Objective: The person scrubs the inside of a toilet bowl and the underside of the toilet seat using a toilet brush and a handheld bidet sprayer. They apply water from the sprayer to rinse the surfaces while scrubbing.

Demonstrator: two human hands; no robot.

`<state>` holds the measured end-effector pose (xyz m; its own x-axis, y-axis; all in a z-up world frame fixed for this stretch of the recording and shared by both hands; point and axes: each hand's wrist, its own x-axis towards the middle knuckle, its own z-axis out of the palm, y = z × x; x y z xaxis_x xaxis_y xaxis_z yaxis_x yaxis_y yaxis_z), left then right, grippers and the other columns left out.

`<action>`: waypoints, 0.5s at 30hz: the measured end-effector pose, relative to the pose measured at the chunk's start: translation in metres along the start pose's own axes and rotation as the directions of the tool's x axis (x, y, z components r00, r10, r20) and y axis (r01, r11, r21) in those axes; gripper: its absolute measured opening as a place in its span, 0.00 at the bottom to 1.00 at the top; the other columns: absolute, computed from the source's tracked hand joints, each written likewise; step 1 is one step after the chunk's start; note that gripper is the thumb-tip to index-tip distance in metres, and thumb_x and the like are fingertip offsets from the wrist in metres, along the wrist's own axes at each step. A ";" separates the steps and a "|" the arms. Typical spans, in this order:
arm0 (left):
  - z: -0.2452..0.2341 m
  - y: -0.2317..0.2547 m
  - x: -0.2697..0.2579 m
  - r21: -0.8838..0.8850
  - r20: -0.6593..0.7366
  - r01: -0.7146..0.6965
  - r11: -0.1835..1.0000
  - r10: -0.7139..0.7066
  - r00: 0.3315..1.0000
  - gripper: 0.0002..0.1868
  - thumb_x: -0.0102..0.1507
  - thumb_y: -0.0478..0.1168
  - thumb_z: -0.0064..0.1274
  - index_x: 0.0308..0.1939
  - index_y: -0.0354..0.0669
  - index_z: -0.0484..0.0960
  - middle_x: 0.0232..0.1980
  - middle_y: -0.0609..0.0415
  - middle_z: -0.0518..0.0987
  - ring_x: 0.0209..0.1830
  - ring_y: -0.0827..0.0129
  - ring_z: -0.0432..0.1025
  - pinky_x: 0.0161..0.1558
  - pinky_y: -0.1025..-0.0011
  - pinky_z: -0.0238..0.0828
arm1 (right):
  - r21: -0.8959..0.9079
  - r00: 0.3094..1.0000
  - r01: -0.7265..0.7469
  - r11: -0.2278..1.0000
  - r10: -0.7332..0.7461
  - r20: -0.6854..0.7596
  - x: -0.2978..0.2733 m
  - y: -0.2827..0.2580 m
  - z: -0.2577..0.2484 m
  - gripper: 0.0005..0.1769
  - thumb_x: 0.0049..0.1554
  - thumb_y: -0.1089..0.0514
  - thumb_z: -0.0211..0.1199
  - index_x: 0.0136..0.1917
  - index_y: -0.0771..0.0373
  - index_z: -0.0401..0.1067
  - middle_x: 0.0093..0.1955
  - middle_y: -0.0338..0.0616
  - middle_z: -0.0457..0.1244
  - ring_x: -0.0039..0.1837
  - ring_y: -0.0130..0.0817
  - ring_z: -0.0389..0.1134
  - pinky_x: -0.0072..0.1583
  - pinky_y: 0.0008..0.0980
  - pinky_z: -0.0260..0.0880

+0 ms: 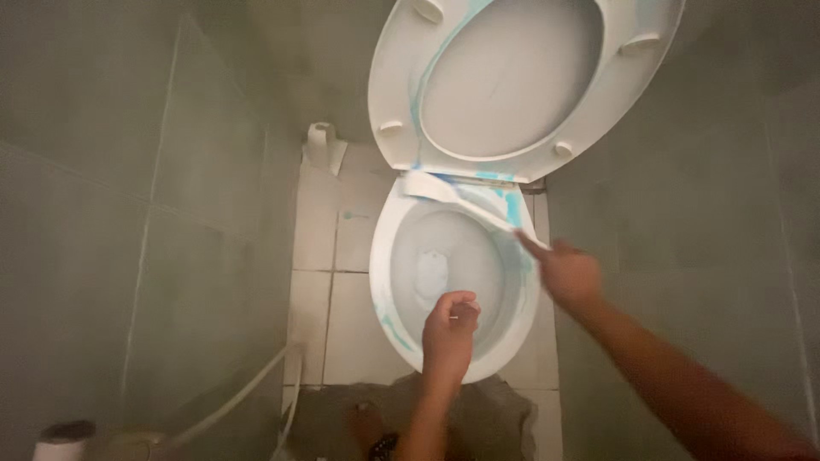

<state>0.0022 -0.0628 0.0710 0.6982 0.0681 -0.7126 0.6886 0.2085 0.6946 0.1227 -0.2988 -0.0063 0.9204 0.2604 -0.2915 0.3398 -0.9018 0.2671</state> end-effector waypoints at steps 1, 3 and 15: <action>0.004 -0.001 0.003 0.031 -0.006 0.013 0.999 -0.013 1.000 0.16 0.65 0.45 0.49 0.55 0.47 0.80 0.46 0.58 0.81 0.44 0.71 0.75 0.49 0.69 0.71 | -0.030 0.999 0.026 0.999 -0.026 -0.024 0.009 -0.011 0.001 0.40 0.62 0.60 0.54 0.81 0.27 0.52 0.41 0.44 0.65 0.35 0.33 0.66 0.35 0.33 0.70; 0.009 -0.006 0.006 0.031 0.005 -0.028 0.999 0.027 1.000 0.16 0.66 0.46 0.49 0.54 0.46 0.80 0.44 0.58 0.81 0.42 0.71 0.76 0.47 0.70 0.72 | -0.092 0.995 0.073 0.993 -0.079 -0.060 0.019 -0.017 0.002 0.42 0.62 0.62 0.53 0.82 0.26 0.52 0.41 0.44 0.65 0.36 0.35 0.67 0.37 0.34 0.71; 0.002 -0.018 0.015 -0.020 -0.018 -0.087 0.996 0.086 0.996 0.15 0.65 0.43 0.48 0.52 0.44 0.81 0.43 0.57 0.81 0.40 0.73 0.74 0.44 0.73 0.69 | 0.036 0.991 0.025 0.999 -0.030 0.129 0.017 0.010 -0.041 0.34 0.62 0.56 0.52 0.78 0.30 0.55 0.41 0.46 0.66 0.39 0.39 0.70 0.37 0.40 0.72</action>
<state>0.0004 -0.0678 0.0484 0.7515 0.1032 -0.6516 0.6214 0.2209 0.7517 0.1495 -0.2889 0.0294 0.8771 0.2404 -0.4157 0.3558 -0.9068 0.2261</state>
